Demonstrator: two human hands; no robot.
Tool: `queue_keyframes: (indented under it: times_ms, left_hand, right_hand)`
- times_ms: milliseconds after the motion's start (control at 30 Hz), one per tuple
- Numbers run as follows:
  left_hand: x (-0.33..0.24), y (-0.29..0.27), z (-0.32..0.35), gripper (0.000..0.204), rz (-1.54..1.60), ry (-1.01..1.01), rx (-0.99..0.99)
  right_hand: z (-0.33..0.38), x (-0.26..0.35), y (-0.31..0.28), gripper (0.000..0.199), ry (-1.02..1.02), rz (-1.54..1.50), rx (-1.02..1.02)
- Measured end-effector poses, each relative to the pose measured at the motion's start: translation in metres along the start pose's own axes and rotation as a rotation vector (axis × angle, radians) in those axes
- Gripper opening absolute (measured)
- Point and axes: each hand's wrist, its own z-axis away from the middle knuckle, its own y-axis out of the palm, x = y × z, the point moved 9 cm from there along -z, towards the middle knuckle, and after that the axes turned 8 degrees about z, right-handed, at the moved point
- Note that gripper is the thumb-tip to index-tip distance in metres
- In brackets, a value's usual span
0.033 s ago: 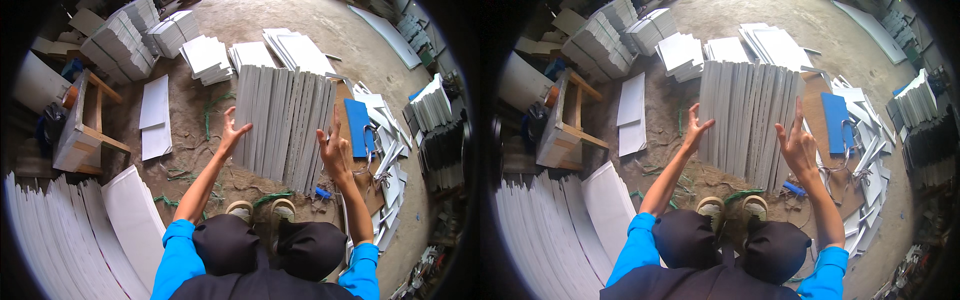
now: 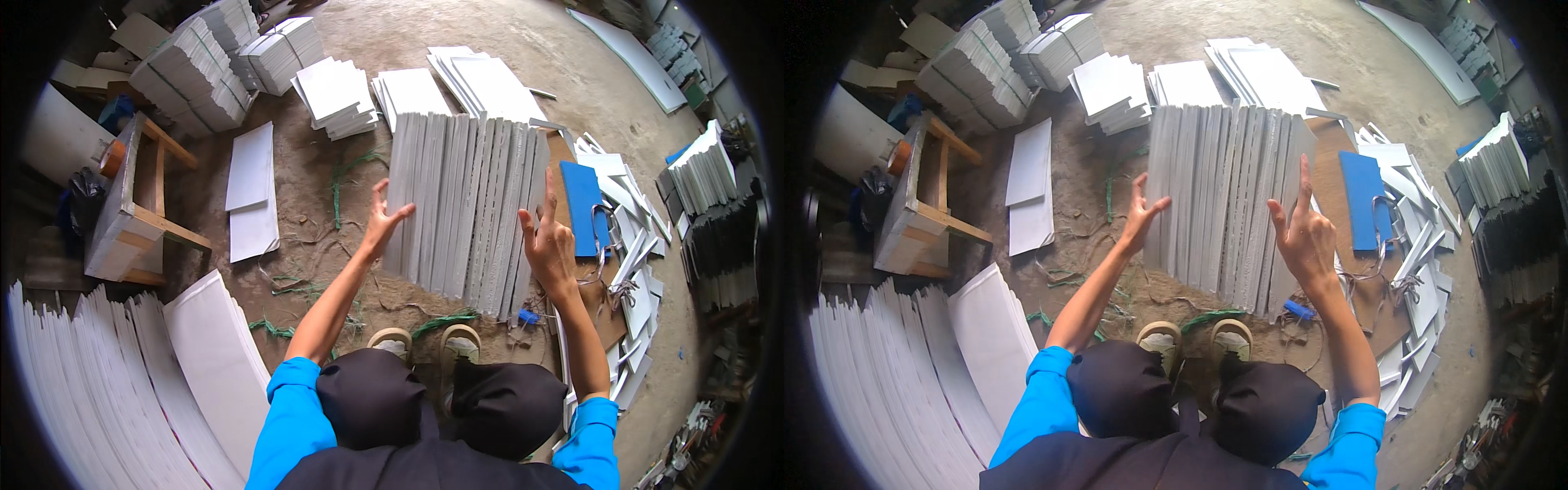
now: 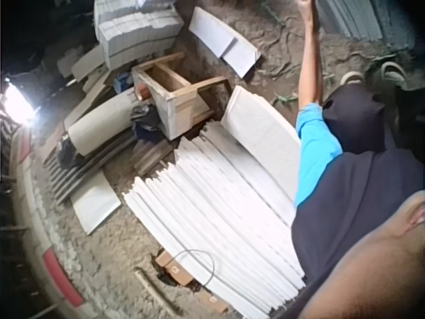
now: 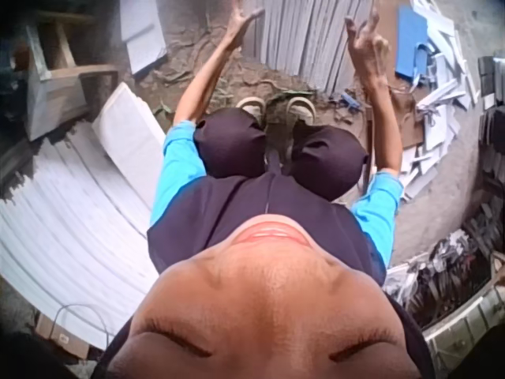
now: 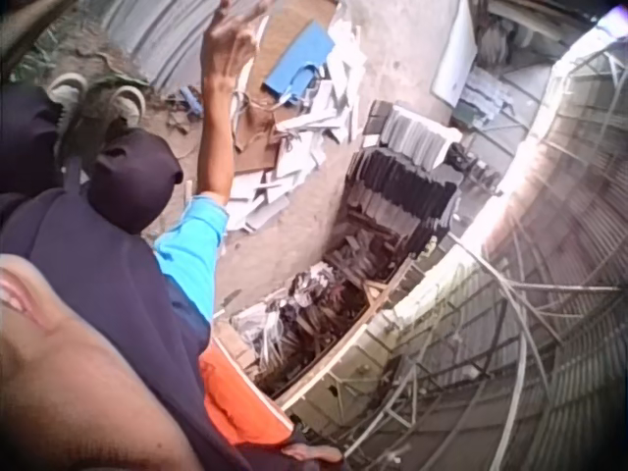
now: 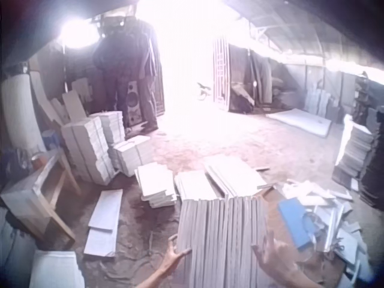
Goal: The person sits on the floor and stacks white rectangular panels into a neat pile. They then wrap a green string around the stack multiple times, tie a knot to secure it, and use a blue tool to cut the excess string. Finally, they place the completed bundle on the floor.
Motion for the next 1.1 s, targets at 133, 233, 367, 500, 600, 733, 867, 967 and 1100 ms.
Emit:
queue_keyframes:
  times_ms: [133, 233, 367, 500, 600, 733, 867, 967, 1100]
  left_hand:
    - [0.09, 0.019, 0.004, 0.089, 0.081, -0.106, -0.021]
    - [0.133, 0.02, 0.009, 0.087, 0.159, -0.273, 0.0]
    - [0.15, 0.024, 0.003, 0.075, 0.176, -0.352, 0.058]
    - [0.16, -0.003, -0.005, 0.061, 0.071, -0.185, 0.039]
    - [0.148, -0.005, 0.002, 0.055, -0.116, -0.119, 0.003]
    - [0.161, -0.035, 0.018, 0.052, -0.582, -0.098, -0.057]
    - [0.172, -0.041, 0.028, 0.048, -0.536, -0.138, 0.021]
    - [0.164, -0.039, 0.036, 0.049, -0.125, -0.284, 0.069]
    - [0.143, -0.034, 0.049, 0.061, -0.067, -0.438, 0.127]
  right_hand:
    - [-0.006, -0.007, 0.006, 0.066, -0.017, 0.24, 0.061]
    - [-0.006, -0.001, 0.031, 0.06, -0.065, 0.348, 0.095]
    - [-0.006, -0.011, 0.051, 0.054, -0.08, 0.355, 0.049]
    - [-0.014, 0.021, 0.056, 0.056, -0.109, 0.347, 0.14]
    - [0.001, 0.034, 0.059, 0.058, -0.243, 0.353, -0.057]
    - [0.0, 0.049, 0.065, 0.062, -0.194, 0.32, -0.054]
    - [0.006, 0.065, 0.086, 0.062, -0.161, 0.145, 0.018]
    - [0.008, 0.092, 0.098, 0.064, -0.23, 0.233, -0.005]
    - [0.007, 0.102, 0.098, 0.064, -0.219, 0.256, -0.015]
